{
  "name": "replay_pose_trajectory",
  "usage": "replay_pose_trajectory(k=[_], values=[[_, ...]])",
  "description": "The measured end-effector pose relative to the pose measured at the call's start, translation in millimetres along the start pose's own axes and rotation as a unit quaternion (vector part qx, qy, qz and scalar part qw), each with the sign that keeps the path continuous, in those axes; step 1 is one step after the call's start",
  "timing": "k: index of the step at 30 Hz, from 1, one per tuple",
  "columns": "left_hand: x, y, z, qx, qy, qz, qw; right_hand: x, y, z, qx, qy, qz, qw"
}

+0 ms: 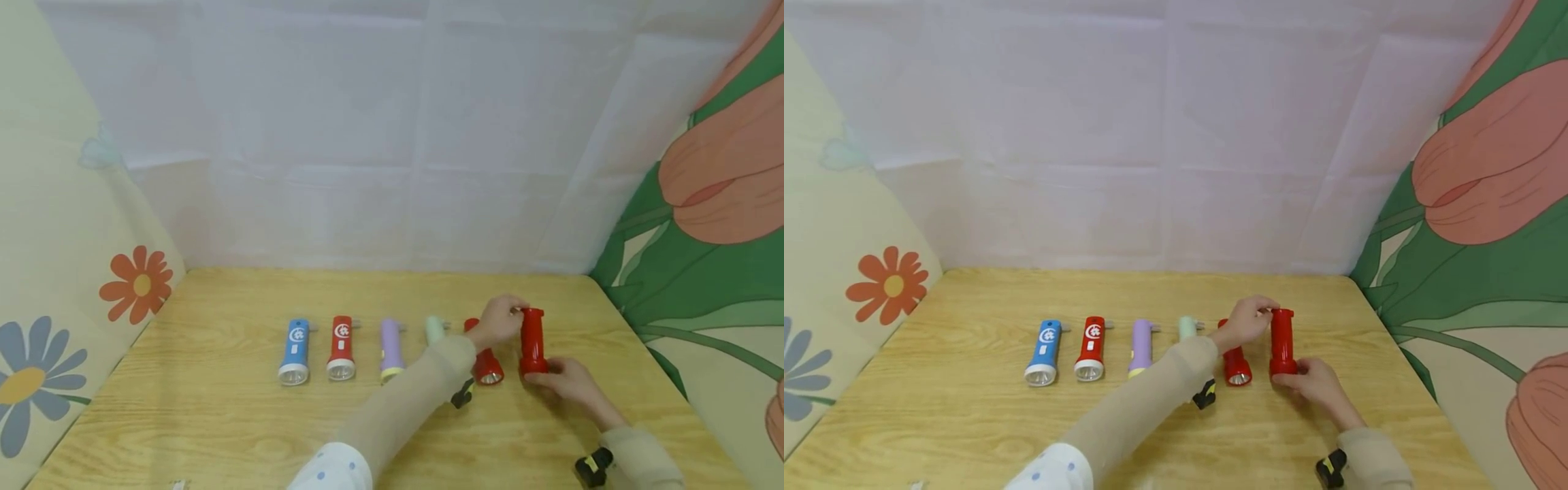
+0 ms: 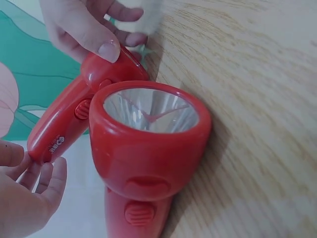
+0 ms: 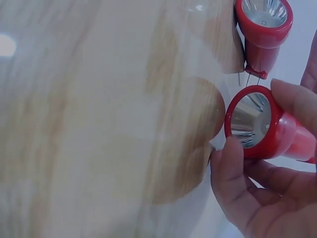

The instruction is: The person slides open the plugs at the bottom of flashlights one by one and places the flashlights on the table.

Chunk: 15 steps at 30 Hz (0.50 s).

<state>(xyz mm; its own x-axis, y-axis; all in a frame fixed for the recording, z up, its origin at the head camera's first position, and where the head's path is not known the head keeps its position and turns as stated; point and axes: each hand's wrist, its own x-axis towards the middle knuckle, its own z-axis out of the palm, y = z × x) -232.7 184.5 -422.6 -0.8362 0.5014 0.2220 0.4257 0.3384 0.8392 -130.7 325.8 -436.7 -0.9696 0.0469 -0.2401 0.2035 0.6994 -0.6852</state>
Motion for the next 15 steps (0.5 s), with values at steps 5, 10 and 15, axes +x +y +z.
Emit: replay_pose_trajectory(k=[5,10,15], values=[[0.1,2.0,0.1,-0.015,0.014,0.001,0.9998,2.7,-2.6,-1.7,-0.012,0.000,-0.001,1.000],[1.9,3.7,1.4,-0.038,0.037,0.005,0.9986,3.3,-2.9,-2.0,-0.020,0.017,-0.027,0.999],[0.9,3.5,2.8,-0.060,0.052,0.004,0.9968,2.3,-3.0,-1.3,-0.028,0.017,-0.050,0.998]])
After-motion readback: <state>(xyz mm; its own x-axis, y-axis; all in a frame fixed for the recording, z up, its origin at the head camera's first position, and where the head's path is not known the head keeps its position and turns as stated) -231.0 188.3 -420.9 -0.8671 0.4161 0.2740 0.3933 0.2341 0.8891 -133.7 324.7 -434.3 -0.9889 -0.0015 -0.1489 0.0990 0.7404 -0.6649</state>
